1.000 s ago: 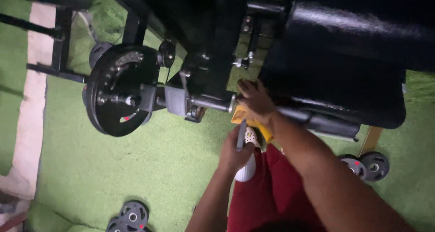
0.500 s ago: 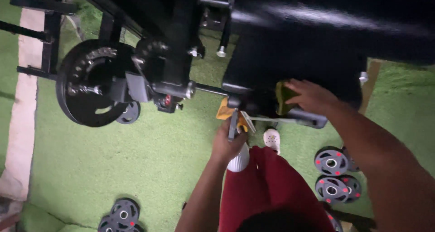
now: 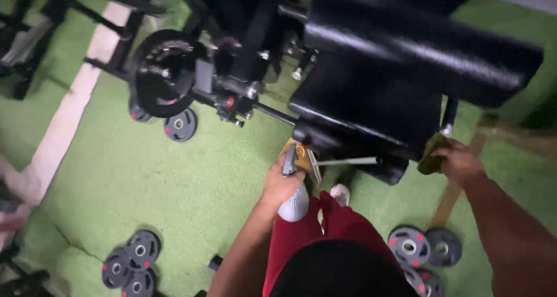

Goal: Cleaning weight machines and gym equipment with a spray bottle and cloth.

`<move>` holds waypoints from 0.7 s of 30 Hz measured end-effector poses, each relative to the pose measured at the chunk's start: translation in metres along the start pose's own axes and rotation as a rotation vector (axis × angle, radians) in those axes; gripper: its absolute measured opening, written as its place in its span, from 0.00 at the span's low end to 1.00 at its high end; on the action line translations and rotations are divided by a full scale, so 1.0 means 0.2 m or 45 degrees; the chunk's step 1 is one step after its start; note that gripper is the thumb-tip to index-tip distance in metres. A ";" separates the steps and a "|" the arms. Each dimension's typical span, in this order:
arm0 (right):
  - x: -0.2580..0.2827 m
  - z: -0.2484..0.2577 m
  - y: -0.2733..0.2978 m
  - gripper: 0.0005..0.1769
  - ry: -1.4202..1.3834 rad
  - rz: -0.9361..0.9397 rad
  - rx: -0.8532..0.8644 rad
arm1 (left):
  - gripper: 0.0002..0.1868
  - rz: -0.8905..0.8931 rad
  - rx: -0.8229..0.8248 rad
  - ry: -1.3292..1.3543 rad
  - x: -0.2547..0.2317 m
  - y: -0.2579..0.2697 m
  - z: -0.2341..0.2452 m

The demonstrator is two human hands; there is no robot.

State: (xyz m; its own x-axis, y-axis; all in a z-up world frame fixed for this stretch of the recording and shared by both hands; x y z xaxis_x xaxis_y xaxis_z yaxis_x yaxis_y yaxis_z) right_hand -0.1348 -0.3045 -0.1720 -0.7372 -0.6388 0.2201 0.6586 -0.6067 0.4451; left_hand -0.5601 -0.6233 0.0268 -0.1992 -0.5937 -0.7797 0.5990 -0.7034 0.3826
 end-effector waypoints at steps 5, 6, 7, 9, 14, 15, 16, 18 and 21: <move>0.16 0.26 -0.12 0.26 -0.819 -0.131 -0.446 | 0.24 -0.080 -0.108 0.005 0.11 0.01 0.15; 0.34 0.35 -0.15 0.26 -0.810 -0.111 -0.448 | 0.24 -0.080 -0.128 0.015 0.10 0.01 0.19; 0.50 0.44 -0.17 0.27 -1.022 -0.111 -0.563 | 0.26 -0.047 -0.184 -0.063 0.10 0.00 0.24; 0.80 0.55 -0.25 0.31 -1.236 -0.106 -0.676 | 0.27 -0.013 -0.243 -0.140 0.05 0.00 0.35; 1.69 0.79 -0.48 0.28 -1.181 0.438 -0.656 | 0.28 -0.038 -0.186 -0.154 -0.03 -0.10 0.57; 1.81 0.83 -0.52 0.28 -1.178 0.431 -0.661 | 0.28 -0.043 -0.178 -0.152 -0.01 -0.15 0.60; 1.97 0.88 -0.55 0.27 -1.066 0.522 -0.744 | 0.29 -0.091 -0.171 -0.193 0.01 -0.20 0.65; 2.24 0.93 -0.63 0.26 -0.956 0.593 -0.832 | 0.30 -0.148 -0.146 -0.241 0.03 -0.30 0.76; 2.58 0.98 -0.80 0.26 -0.832 0.573 -0.836 | 0.34 -0.011 0.004 -0.277 0.10 -0.48 0.94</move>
State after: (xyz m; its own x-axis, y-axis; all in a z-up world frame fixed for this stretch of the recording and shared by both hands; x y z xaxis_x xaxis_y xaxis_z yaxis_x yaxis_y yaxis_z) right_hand -0.6507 -0.4448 0.0408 -0.2105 -0.6080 0.7655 0.7021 -0.6389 -0.3144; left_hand -0.7683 -0.6417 0.0674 -0.3671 -0.6576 -0.6579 0.5943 -0.7099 0.3780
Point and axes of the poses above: each hand's wrist, its own y-axis away from the middle knuckle, its own z-axis out of the back of the hand, x = y × z, the point moved 6 cm from there along -y, towards the middle knuckle, and after that the axes turned 7 degrees about -y, right-handed, at the moved point
